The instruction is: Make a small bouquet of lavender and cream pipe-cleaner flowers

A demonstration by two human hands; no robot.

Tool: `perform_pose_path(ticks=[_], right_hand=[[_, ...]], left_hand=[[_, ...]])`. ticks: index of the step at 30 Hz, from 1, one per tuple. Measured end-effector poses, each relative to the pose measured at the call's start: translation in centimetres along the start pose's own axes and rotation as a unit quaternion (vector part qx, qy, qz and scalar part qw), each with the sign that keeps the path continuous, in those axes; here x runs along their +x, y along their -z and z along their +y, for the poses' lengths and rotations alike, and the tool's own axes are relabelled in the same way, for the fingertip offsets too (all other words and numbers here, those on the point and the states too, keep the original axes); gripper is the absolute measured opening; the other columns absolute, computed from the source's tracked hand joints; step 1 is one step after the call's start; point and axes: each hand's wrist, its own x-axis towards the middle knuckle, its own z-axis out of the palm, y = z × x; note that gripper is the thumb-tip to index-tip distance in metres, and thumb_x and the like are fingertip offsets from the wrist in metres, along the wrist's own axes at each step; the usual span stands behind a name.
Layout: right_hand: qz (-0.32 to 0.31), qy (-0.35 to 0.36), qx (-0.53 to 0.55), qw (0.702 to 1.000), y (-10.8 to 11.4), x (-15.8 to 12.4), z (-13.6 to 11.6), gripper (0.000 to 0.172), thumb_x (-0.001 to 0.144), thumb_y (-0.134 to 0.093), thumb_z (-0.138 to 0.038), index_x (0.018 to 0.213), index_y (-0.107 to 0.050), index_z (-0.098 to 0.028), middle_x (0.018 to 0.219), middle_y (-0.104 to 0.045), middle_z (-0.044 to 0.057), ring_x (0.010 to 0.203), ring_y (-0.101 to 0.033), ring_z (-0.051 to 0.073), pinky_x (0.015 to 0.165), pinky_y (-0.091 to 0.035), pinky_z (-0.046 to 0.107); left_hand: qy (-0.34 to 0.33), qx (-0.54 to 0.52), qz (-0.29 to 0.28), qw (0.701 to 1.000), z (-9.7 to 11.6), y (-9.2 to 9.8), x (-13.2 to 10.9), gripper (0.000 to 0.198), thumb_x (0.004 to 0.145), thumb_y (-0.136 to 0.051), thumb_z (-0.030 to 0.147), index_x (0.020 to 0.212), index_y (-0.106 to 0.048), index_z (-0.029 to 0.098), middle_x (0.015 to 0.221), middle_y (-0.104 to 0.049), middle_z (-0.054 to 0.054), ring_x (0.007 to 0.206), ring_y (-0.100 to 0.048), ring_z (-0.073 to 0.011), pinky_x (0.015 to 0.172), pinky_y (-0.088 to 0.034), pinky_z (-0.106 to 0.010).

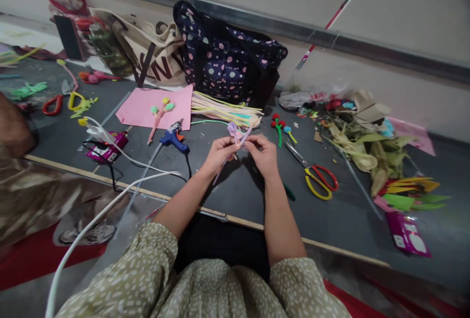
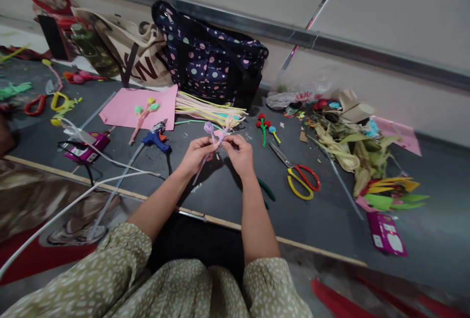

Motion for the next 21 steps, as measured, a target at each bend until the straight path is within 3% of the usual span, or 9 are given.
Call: perform_pose_path(ticks=[9,16,21], right_hand=[[-0.093,-0.09,0.131,0.983,1.3,0.2,0.6,0.022,0.074,-0.073,-0.038,0.087,-0.072,-0.02,0.079,-0.07,0.001,0.072,-0.061,0.016,0.072,-0.048,0.029],[-0.137,-0.067,0.089,0.984,2.5,0.0,0.5,0.018,0.076,-0.074,-0.036,0.084,-0.075,-0.02,0.081,-0.073,0.001,0.077,-0.064,0.018,0.077,-0.048,0.03],[-0.174,-0.082,0.15,0.97,2.5,-0.1,0.1,0.016,0.075,-0.074,-0.033,0.086,-0.076,-0.021,0.083,-0.073,0.001,0.076,-0.065,0.016,0.076,-0.049,0.029]], left_hand=[[0.082,-0.018,-0.078,0.993,-0.1,1.2,0.3,0.032,0.061,-0.083,0.034,0.074,-0.064,0.012,0.057,-0.05,0.004,0.043,-0.037,-0.0031,0.043,-0.022,-0.019],[0.145,-0.008,-0.128,0.981,0.7,1.6,0.2,0.031,0.06,-0.084,0.032,0.072,-0.065,0.011,0.051,-0.045,0.004,0.044,-0.034,-0.0034,0.042,-0.016,-0.018],[0.188,-0.039,-0.153,0.969,0.8,1.8,0.1,0.031,0.057,-0.086,0.029,0.069,-0.065,0.009,0.053,-0.046,0.003,0.044,-0.034,-0.0026,0.041,-0.017,-0.017]])
